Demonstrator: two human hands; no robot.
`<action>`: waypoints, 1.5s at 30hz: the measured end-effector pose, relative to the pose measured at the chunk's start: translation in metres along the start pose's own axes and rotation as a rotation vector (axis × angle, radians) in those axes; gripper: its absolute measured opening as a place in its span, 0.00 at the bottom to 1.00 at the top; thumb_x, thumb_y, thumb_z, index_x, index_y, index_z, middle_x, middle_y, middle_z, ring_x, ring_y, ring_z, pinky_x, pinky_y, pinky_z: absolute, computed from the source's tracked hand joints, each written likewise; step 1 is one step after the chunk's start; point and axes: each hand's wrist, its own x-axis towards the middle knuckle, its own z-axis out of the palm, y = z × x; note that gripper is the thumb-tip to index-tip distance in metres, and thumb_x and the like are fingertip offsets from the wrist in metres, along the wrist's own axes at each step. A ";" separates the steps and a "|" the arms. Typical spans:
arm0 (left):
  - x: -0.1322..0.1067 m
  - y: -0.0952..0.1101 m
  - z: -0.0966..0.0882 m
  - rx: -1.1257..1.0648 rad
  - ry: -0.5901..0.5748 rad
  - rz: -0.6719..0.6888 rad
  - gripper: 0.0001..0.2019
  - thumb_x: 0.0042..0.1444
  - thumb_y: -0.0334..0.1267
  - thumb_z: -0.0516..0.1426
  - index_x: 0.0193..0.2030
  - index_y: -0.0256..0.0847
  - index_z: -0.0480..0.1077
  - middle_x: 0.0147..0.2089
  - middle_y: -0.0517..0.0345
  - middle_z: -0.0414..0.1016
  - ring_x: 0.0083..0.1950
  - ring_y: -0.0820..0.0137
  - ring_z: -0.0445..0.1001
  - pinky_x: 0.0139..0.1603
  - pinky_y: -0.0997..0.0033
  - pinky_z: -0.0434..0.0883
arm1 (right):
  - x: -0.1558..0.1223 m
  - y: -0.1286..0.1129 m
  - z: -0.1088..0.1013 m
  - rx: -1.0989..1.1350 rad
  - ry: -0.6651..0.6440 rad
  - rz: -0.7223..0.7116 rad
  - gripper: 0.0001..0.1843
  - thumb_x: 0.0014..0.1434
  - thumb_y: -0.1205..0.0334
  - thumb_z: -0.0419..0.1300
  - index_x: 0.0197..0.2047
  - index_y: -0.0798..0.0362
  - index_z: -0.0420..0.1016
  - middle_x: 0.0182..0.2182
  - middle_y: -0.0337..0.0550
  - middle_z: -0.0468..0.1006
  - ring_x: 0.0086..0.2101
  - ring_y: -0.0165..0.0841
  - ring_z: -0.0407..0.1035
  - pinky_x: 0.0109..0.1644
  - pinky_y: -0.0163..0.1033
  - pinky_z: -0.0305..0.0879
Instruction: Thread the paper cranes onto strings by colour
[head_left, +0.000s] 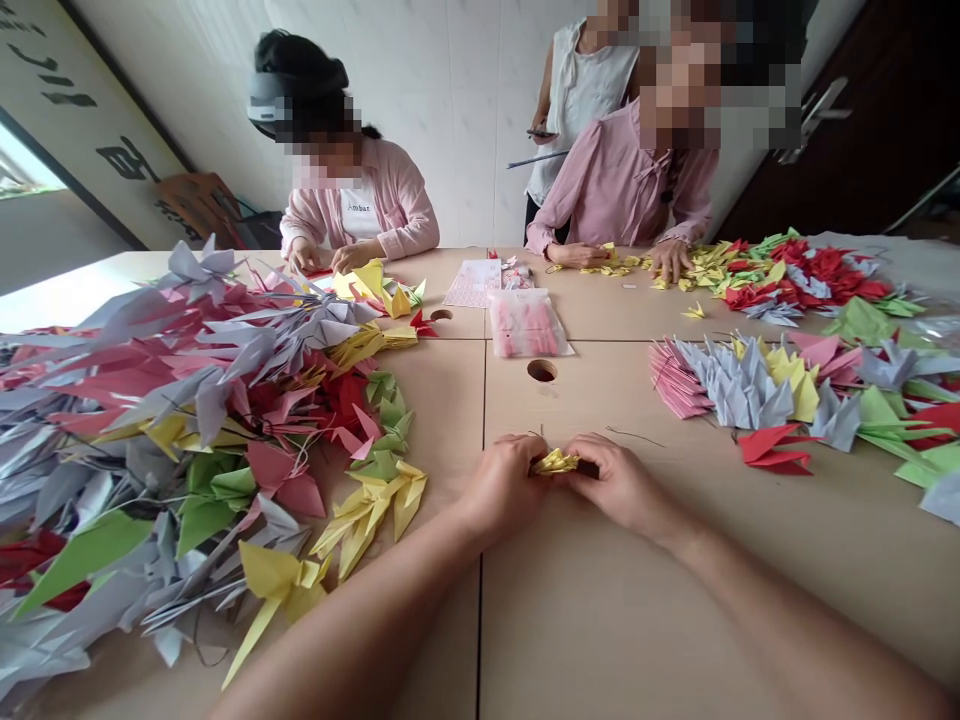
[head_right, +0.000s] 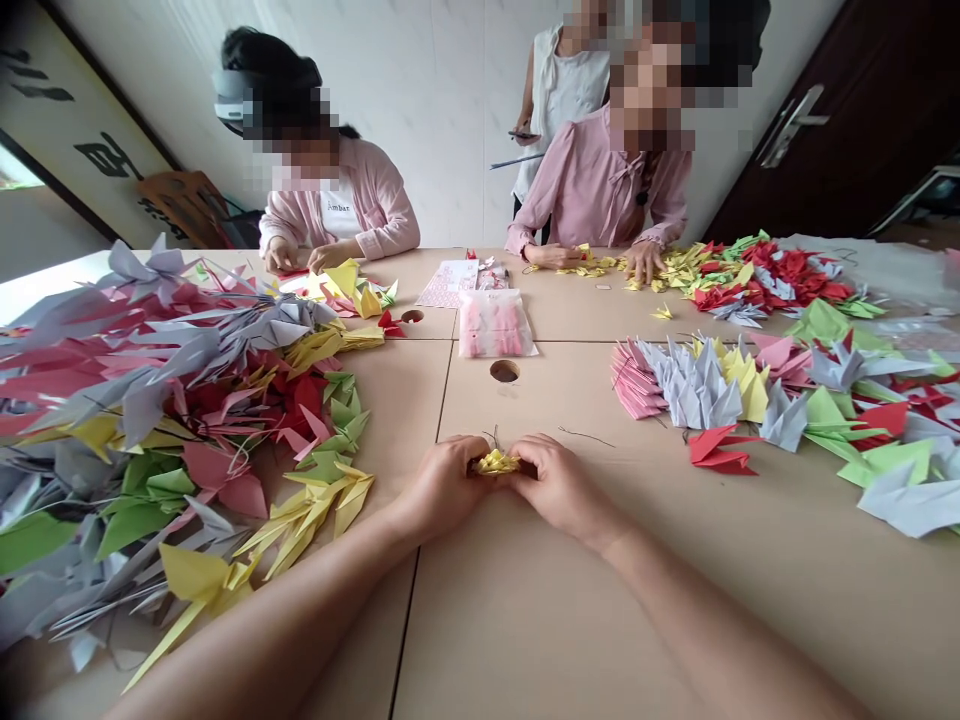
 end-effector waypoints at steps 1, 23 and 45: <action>0.000 0.000 0.000 -0.008 0.002 0.001 0.10 0.49 0.31 0.59 0.23 0.40 0.62 0.25 0.63 0.67 0.30 0.73 0.65 0.30 0.75 0.58 | -0.001 0.000 0.001 -0.001 0.008 0.012 0.04 0.56 0.64 0.58 0.30 0.52 0.70 0.29 0.40 0.73 0.34 0.36 0.67 0.38 0.39 0.64; -0.003 0.015 -0.002 -1.402 -0.101 -0.553 0.28 0.53 0.33 0.58 0.60 0.38 0.56 0.50 0.47 0.72 0.52 0.61 0.71 0.57 0.55 0.65 | -0.004 -0.031 0.001 0.197 0.092 0.137 0.10 0.57 0.56 0.58 0.40 0.51 0.67 0.36 0.42 0.74 0.35 0.33 0.69 0.38 0.38 0.67; 0.004 0.004 -0.011 -1.604 -0.193 -0.541 0.15 0.54 0.32 0.54 0.48 0.32 0.71 0.50 0.45 0.75 0.50 0.64 0.72 0.55 0.64 0.68 | -0.004 -0.018 0.000 0.418 0.173 0.174 0.16 0.60 0.51 0.57 0.46 0.51 0.69 0.39 0.45 0.76 0.38 0.35 0.72 0.43 0.41 0.71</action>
